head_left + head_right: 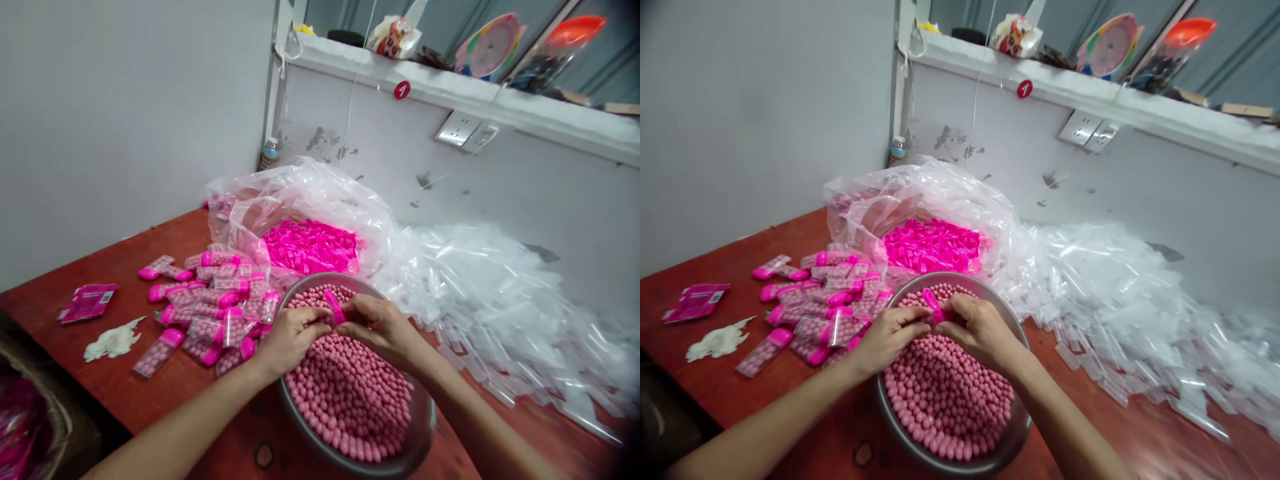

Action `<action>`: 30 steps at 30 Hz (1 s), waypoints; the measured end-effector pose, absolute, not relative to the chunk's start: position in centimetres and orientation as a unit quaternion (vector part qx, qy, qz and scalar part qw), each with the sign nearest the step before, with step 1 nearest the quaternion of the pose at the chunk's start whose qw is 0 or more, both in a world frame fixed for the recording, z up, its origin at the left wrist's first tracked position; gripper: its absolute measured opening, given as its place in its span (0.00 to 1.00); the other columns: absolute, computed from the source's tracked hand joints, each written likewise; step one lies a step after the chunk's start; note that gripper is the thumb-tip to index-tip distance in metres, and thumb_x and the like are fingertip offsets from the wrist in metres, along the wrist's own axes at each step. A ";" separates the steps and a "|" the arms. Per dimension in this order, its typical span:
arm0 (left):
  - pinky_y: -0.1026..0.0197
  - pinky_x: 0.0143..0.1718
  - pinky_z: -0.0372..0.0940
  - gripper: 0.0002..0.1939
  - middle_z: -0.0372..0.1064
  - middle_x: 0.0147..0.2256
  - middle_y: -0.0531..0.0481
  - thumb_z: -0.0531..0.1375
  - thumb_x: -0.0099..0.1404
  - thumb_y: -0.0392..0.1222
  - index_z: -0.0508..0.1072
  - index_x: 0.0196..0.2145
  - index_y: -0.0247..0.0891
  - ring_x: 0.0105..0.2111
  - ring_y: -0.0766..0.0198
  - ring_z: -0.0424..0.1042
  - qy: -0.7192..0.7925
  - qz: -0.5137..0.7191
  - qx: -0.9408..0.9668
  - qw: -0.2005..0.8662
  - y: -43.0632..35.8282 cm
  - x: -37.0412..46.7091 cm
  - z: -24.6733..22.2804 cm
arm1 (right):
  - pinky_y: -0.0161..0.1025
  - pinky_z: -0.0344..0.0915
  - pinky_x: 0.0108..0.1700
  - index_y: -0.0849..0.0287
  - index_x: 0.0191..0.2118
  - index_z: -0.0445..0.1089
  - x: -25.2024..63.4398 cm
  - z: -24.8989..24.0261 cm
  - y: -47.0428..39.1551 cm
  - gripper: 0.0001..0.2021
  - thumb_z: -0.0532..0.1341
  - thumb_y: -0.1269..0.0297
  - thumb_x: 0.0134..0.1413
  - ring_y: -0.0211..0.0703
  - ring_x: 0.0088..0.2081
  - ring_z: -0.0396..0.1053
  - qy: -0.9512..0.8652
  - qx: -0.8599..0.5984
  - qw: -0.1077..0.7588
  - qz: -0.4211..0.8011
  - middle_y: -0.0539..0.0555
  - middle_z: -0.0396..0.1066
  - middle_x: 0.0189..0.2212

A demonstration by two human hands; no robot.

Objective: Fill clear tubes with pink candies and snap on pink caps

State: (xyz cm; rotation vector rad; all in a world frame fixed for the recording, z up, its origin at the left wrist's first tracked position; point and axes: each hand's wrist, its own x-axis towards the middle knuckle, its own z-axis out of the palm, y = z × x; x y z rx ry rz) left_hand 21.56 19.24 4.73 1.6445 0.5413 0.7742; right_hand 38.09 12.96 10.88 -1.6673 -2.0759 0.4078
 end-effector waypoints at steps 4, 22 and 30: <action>0.65 0.36 0.61 0.08 0.73 0.31 0.50 0.57 0.58 0.36 0.76 0.33 0.36 0.33 0.62 0.69 0.227 0.326 0.720 0.568 19.0 21.5 4.5 | 0.30 0.52 0.24 0.60 0.26 0.62 37.8 10.8 12.4 0.07 0.59 0.65 0.52 0.33 0.23 0.56 -0.751 -0.614 0.195 0.147 0.47 0.59 0.21; 0.64 0.33 0.63 0.11 0.70 0.32 0.48 0.55 0.58 0.39 0.73 0.37 0.32 0.31 0.64 0.67 0.200 0.322 0.614 0.692 19.7 21.5 4.3 | 0.33 0.59 0.27 0.60 0.34 0.63 39.3 11.0 14.0 0.10 0.54 0.59 0.54 0.35 0.25 0.62 -0.635 -0.624 0.326 0.318 0.49 0.63 0.24; 0.59 0.45 0.62 0.15 0.73 0.39 0.47 0.59 0.54 0.34 0.73 0.41 0.35 0.40 0.60 0.69 0.247 0.333 0.690 0.593 19.7 21.9 4.2 | 0.37 0.60 0.34 0.60 0.30 0.69 41.8 5.9 11.5 0.09 0.53 0.63 0.54 0.45 0.34 0.68 -0.691 -0.719 -0.031 0.067 0.57 0.70 0.31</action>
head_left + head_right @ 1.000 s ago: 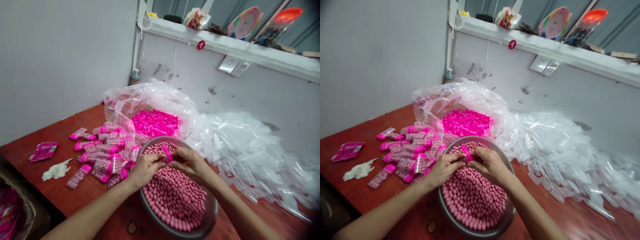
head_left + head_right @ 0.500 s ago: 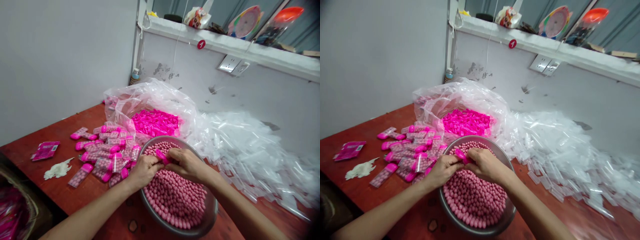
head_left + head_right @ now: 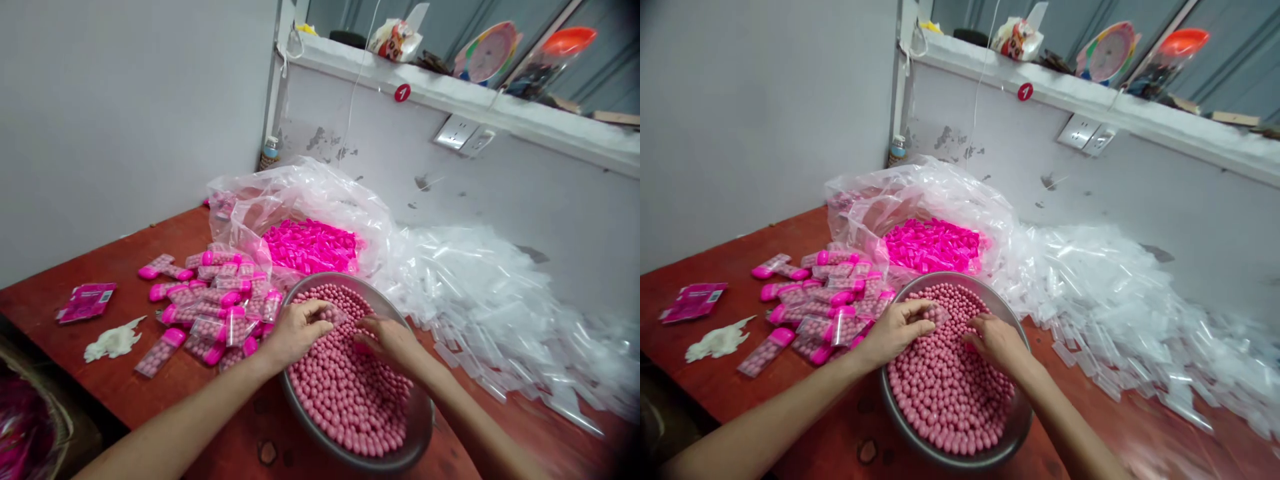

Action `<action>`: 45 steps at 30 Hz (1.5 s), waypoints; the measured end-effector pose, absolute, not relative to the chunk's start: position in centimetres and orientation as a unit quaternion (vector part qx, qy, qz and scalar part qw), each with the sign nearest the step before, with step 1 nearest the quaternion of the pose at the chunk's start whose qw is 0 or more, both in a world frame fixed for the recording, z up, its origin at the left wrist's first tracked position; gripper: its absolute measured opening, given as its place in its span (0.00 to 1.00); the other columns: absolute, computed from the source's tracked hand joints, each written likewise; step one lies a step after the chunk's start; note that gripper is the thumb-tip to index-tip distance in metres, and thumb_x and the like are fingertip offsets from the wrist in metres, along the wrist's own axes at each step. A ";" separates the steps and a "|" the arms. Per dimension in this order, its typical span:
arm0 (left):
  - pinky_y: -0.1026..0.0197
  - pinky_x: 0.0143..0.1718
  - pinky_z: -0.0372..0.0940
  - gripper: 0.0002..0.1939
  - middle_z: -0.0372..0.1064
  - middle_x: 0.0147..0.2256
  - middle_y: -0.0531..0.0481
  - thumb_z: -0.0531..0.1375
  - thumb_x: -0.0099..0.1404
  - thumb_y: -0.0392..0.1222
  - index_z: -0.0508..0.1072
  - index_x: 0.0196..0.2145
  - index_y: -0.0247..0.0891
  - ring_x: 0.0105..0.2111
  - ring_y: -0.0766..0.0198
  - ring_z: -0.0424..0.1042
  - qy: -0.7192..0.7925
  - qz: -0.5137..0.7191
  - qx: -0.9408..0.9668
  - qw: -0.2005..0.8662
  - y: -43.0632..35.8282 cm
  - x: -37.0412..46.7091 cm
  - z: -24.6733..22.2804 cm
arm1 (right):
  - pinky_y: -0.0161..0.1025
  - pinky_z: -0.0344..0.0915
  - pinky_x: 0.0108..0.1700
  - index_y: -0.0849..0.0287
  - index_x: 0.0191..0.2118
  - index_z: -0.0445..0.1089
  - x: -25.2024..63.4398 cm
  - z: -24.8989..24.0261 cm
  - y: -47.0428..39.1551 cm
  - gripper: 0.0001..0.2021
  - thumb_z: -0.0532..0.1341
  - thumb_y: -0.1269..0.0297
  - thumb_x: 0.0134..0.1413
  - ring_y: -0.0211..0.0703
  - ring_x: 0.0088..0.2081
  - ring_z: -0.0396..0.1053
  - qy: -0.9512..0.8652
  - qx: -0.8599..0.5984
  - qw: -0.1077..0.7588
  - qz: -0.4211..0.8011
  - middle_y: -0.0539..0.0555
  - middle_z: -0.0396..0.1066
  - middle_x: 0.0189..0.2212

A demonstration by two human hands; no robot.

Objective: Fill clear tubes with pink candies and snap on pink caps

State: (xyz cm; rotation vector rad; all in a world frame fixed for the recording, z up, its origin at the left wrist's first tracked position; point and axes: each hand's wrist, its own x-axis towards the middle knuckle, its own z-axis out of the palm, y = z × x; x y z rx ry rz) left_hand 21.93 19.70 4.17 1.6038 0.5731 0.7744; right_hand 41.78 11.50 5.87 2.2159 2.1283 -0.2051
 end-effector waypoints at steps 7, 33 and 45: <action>0.61 0.44 0.62 0.15 0.73 0.39 0.49 0.57 0.56 0.34 0.73 0.42 0.38 0.39 0.61 0.70 0.258 0.357 0.719 0.537 19.1 21.6 4.4 | 0.33 0.58 0.32 0.62 0.33 0.68 39.0 2.6 12.9 0.10 0.50 0.75 0.53 0.42 0.31 0.69 0.761 0.639 0.078 -0.081 0.57 0.71 0.31; 0.59 0.42 0.64 0.13 0.71 0.35 0.47 0.63 0.51 0.36 0.71 0.37 0.33 0.38 0.62 0.69 0.166 0.350 0.493 0.779 19.9 21.9 4.4 | 0.38 0.63 0.39 0.58 0.36 0.71 40.8 4.6 12.6 0.08 0.58 0.65 0.50 0.42 0.35 0.68 0.616 0.685 -0.324 -0.214 0.52 0.72 0.32; 0.62 0.42 0.64 0.15 0.71 0.37 0.48 0.63 0.52 0.36 0.70 0.39 0.35 0.39 0.63 0.69 0.177 0.362 0.467 0.787 20.1 21.9 3.7 | 0.39 0.65 0.40 0.57 0.39 0.70 40.7 6.1 12.3 0.10 0.57 0.59 0.53 0.43 0.36 0.69 0.609 0.679 -0.383 -0.144 0.53 0.72 0.34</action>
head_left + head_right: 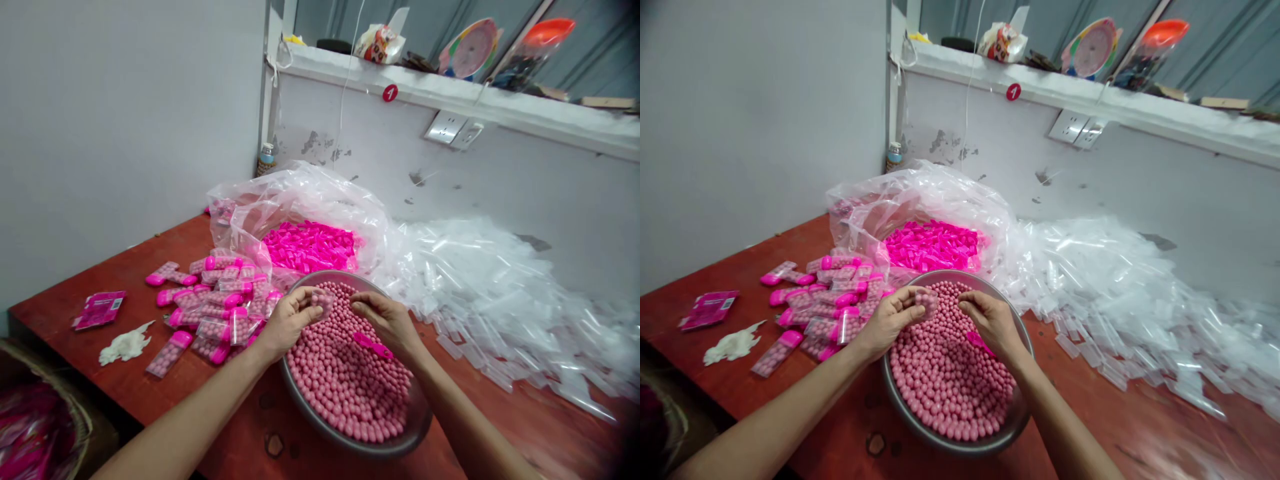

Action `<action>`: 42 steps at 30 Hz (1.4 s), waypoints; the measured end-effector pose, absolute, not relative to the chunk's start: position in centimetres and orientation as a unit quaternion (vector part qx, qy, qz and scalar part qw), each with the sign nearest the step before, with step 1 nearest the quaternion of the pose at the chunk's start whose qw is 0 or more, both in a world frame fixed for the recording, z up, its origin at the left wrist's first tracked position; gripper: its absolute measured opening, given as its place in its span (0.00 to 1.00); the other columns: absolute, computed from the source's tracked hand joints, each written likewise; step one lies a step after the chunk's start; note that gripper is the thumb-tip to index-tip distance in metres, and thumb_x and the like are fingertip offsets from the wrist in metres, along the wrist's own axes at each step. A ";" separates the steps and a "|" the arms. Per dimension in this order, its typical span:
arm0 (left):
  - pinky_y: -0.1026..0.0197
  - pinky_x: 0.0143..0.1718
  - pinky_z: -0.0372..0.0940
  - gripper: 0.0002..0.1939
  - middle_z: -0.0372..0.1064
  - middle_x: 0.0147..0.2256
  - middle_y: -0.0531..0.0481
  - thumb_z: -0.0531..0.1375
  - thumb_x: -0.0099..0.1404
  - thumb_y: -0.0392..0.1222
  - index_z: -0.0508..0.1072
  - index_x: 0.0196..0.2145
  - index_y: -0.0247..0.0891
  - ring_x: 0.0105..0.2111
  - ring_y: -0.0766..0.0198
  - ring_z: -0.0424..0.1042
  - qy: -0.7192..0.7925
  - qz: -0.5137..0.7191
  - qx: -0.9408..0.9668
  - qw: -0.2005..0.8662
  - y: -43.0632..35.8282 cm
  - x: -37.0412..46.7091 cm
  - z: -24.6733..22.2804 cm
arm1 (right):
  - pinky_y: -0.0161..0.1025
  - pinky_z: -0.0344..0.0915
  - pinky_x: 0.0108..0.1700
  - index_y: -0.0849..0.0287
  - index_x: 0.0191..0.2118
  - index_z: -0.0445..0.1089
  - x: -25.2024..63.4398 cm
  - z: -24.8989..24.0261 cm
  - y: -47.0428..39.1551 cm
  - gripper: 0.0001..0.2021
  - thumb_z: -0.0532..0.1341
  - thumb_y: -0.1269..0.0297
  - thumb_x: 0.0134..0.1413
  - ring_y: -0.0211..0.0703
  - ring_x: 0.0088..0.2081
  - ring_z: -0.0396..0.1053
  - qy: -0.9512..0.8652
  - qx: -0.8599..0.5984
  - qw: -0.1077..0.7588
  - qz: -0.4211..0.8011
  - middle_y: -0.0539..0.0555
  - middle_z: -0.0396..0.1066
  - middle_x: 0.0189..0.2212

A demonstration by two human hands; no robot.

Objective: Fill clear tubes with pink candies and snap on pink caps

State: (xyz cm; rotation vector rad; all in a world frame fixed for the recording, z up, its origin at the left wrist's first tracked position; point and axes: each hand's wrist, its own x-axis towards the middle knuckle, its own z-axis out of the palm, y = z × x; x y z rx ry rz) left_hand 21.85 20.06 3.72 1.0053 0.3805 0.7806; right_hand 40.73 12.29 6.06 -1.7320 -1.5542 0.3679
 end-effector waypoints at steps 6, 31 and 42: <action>0.62 0.39 0.65 0.16 0.71 0.38 0.47 0.62 0.54 0.40 0.70 0.41 0.35 0.37 0.64 0.69 0.195 0.328 0.503 0.775 20.0 21.7 3.9 | 0.38 0.63 0.38 0.59 0.41 0.68 43.4 6.2 10.7 0.10 0.54 0.66 0.53 0.43 0.36 0.68 -0.679 -0.714 0.158 0.065 0.55 0.71 0.35; 0.62 0.41 0.63 0.12 0.73 0.38 0.49 0.57 0.59 0.40 0.74 0.41 0.38 0.39 0.59 0.71 0.192 0.314 0.704 0.607 19.3 21.7 4.1 | 0.39 0.63 0.42 0.56 0.44 0.65 38.1 9.5 10.6 0.11 0.52 0.64 0.57 0.43 0.39 0.66 -0.710 -0.606 0.339 0.114 0.54 0.69 0.37; 0.63 0.36 0.62 0.09 0.73 0.29 0.48 0.56 0.60 0.36 0.76 0.31 0.35 0.31 0.61 0.70 0.196 0.320 0.778 0.503 18.9 21.2 4.3 | 0.37 0.62 0.33 0.61 0.38 0.63 36.4 8.8 10.1 0.07 0.50 0.70 0.58 0.43 0.32 0.65 -0.782 -0.589 0.204 -0.016 0.57 0.66 0.30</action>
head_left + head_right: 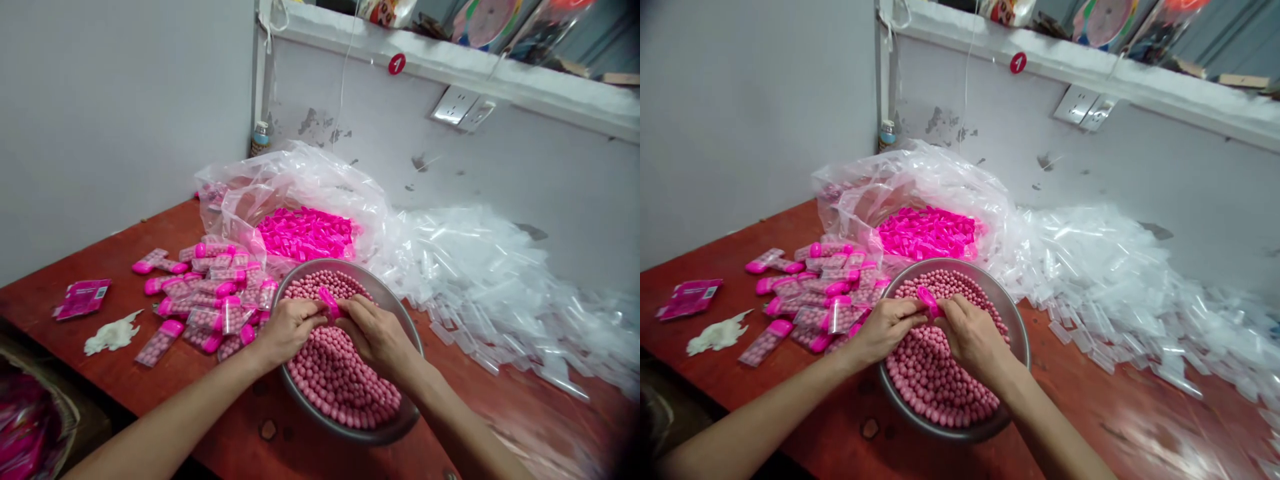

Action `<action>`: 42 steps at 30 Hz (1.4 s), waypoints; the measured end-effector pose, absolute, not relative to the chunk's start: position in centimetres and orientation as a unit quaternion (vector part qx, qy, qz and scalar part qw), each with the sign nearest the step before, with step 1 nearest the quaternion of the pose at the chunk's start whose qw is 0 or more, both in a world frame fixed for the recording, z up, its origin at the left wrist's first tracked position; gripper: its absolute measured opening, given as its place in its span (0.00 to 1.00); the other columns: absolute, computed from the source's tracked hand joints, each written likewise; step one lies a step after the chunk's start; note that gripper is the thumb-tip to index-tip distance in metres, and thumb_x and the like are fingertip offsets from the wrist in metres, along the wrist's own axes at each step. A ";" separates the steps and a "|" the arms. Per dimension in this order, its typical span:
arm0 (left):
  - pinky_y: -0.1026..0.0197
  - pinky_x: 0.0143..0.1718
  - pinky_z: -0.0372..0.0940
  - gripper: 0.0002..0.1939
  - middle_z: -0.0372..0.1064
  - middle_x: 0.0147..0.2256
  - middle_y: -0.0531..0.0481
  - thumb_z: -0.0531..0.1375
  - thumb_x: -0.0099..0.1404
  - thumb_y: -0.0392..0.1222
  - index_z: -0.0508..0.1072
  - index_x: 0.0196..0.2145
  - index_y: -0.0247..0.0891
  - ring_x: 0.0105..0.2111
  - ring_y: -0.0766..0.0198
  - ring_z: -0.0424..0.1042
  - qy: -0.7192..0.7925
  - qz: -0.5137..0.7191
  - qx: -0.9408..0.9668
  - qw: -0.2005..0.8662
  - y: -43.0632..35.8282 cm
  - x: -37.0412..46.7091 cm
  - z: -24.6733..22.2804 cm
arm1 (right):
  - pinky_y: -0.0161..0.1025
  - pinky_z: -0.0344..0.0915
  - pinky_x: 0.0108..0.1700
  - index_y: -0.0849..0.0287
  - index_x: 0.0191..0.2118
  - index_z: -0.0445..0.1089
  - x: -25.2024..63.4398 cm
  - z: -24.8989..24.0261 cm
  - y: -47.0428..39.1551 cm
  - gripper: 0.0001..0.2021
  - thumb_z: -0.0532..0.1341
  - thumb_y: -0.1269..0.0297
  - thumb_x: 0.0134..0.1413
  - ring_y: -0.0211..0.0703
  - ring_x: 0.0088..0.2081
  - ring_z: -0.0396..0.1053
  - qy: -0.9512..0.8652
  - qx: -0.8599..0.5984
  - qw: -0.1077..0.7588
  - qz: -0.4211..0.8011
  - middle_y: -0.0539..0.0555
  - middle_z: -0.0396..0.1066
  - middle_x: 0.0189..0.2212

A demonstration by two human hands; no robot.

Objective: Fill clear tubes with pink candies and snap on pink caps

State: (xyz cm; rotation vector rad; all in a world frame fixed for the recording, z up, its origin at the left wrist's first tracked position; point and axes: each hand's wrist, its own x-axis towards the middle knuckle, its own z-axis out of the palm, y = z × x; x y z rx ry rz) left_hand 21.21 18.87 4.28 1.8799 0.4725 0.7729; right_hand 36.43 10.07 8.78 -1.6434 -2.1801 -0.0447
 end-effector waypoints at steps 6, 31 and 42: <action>0.64 0.33 0.61 0.12 0.71 0.28 0.48 0.52 0.61 0.33 0.76 0.30 0.37 0.29 0.62 0.69 0.168 0.325 0.818 0.445 18.7 21.2 3.7 | 0.37 0.63 0.31 0.61 0.38 0.63 36.5 8.0 10.1 0.07 0.49 0.70 0.57 0.43 0.31 0.65 -0.795 -0.581 0.169 -0.032 0.57 0.66 0.29; 0.61 0.41 0.62 0.12 0.73 0.38 0.49 0.55 0.58 0.35 0.74 0.39 0.36 0.38 0.59 0.70 0.268 0.372 0.662 0.592 19.7 21.9 4.2 | 0.50 0.63 0.44 0.67 0.56 0.51 35.8 6.4 12.4 0.33 0.57 0.52 0.49 0.57 0.46 0.63 -0.737 -0.635 0.132 -0.190 0.67 0.65 0.46; 0.63 0.37 0.63 0.10 0.73 0.34 0.49 0.55 0.58 0.37 0.73 0.37 0.34 0.35 0.60 0.70 0.275 0.373 0.643 0.610 19.8 22.4 3.8 | 0.47 0.66 0.41 0.69 0.54 0.54 35.9 5.9 13.2 0.30 0.55 0.54 0.49 0.56 0.43 0.66 -0.748 -0.621 0.143 -0.183 0.67 0.66 0.43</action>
